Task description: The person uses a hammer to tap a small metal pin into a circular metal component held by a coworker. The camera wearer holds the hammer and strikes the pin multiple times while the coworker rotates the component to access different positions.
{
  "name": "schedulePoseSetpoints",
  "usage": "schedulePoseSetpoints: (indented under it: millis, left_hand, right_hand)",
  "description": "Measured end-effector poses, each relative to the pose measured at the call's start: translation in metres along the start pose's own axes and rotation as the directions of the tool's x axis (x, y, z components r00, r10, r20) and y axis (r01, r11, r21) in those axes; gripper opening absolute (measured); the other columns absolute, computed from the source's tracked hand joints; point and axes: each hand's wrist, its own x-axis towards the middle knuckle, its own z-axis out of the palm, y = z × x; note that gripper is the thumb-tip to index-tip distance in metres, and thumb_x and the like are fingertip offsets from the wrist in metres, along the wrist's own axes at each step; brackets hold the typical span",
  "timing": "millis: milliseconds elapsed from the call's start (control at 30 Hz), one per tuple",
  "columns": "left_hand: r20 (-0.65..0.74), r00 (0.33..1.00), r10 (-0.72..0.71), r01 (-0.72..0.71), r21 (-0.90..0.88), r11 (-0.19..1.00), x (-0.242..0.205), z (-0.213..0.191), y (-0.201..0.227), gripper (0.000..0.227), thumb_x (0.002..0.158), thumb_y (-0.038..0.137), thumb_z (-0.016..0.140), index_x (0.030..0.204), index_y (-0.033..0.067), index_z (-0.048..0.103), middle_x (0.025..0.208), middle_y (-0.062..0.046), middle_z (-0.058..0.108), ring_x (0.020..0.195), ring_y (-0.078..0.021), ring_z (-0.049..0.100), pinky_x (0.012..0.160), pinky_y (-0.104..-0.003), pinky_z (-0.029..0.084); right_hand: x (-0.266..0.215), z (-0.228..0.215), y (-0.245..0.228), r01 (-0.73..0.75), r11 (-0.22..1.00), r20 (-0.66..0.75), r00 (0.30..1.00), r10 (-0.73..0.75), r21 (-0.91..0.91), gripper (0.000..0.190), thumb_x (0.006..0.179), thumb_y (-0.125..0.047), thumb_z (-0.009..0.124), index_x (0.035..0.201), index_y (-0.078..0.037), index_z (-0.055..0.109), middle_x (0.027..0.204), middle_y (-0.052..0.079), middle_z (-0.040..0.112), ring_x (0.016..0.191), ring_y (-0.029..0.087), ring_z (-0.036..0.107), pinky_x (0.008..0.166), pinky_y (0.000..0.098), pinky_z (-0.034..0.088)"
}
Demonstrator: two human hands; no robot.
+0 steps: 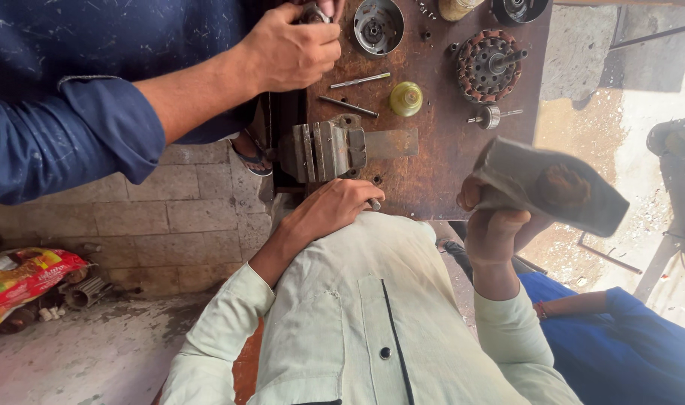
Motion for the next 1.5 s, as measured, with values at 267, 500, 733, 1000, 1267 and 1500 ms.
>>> schedulePoseSetpoints:
  millis: [267,500,733,1000,1267,1500]
  left_hand:
    - [0.0,1.0,0.022,-0.022,-0.008,1.0,-0.001,-0.001,0.0,0.027,0.086,-0.003,0.064,0.112,-0.0002,0.071,0.107,-0.018,0.074,0.1,-0.0376,0.071,0.085,-0.044,0.056]
    - [0.015,1.0,0.022,-0.022,-0.008,1.0,0.001,-0.002,0.0,0.029,0.086,-0.004,0.063,0.114,-0.0002,0.071,0.108,-0.017,0.074,0.1,-0.0365,0.072,0.085,-0.042,0.057]
    - [0.002,1.0,0.024,-0.024,0.012,1.0,0.0,0.002,-0.003,0.029,0.087,-0.004,0.064,0.115,0.0003,0.071,0.108,-0.018,0.074,0.1,-0.037,0.072,0.084,-0.043,0.057]
    - [0.02,1.0,0.021,-0.021,0.025,0.999,0.0,0.0,-0.002,0.03,0.086,-0.003,0.065,0.115,0.0002,0.071,0.108,-0.017,0.074,0.1,-0.0361,0.072,0.085,-0.043,0.057]
    - [0.042,0.999,0.027,-0.028,0.026,0.999,0.0,0.0,-0.002,0.032,0.085,-0.005,0.064,0.116,0.0007,0.07,0.109,-0.015,0.074,0.099,-0.0341,0.073,0.085,-0.041,0.057]
    - [0.05,0.999,0.021,-0.023,0.031,0.999,0.001,0.001,-0.003,0.032,0.087,-0.006,0.062,0.117,0.0012,0.071,0.11,-0.015,0.074,0.1,-0.0326,0.073,0.088,-0.04,0.057]
  right_hand:
    - [-0.001,0.009,-0.003,0.158,0.979,0.131,0.976,-0.175,0.13,0.039,0.106,-0.042,0.067,0.103,-0.005,0.054,0.077,0.011,0.057,0.061,0.021,0.058,0.058,0.0363,0.05]
    - [-0.01,0.024,-0.002,0.171,0.974,0.264,0.942,-0.205,0.147,0.037,0.105,-0.04,0.064,0.096,-0.005,0.056,0.068,0.006,0.055,0.058,0.016,0.059,0.058,0.0314,0.051]
    - [-0.005,0.008,0.022,0.325,0.923,0.479,0.79,-0.384,0.205,0.02,0.099,-0.013,0.07,0.096,0.001,0.055,0.068,0.007,0.058,0.061,0.02,0.064,0.055,0.0376,0.055]
    - [0.003,0.019,0.004,0.392,0.914,0.454,0.799,-0.394,0.104,0.022,0.093,-0.01,0.073,0.098,0.001,0.055,0.074,0.011,0.062,0.066,0.024,0.065,0.062,0.0393,0.057]
    - [-0.019,0.029,-0.003,0.364,0.903,0.179,0.927,-0.328,-0.23,0.012,0.094,0.002,0.065,0.093,-0.006,0.057,0.075,0.009,0.063,0.069,0.018,0.066,0.061,0.0289,0.055]
    - [-0.015,0.021,0.017,0.251,0.968,0.158,0.956,-0.245,-0.014,0.043,0.096,-0.044,0.07,0.09,-0.003,0.056,0.074,0.008,0.06,0.064,0.016,0.059,0.06,0.0272,0.046]
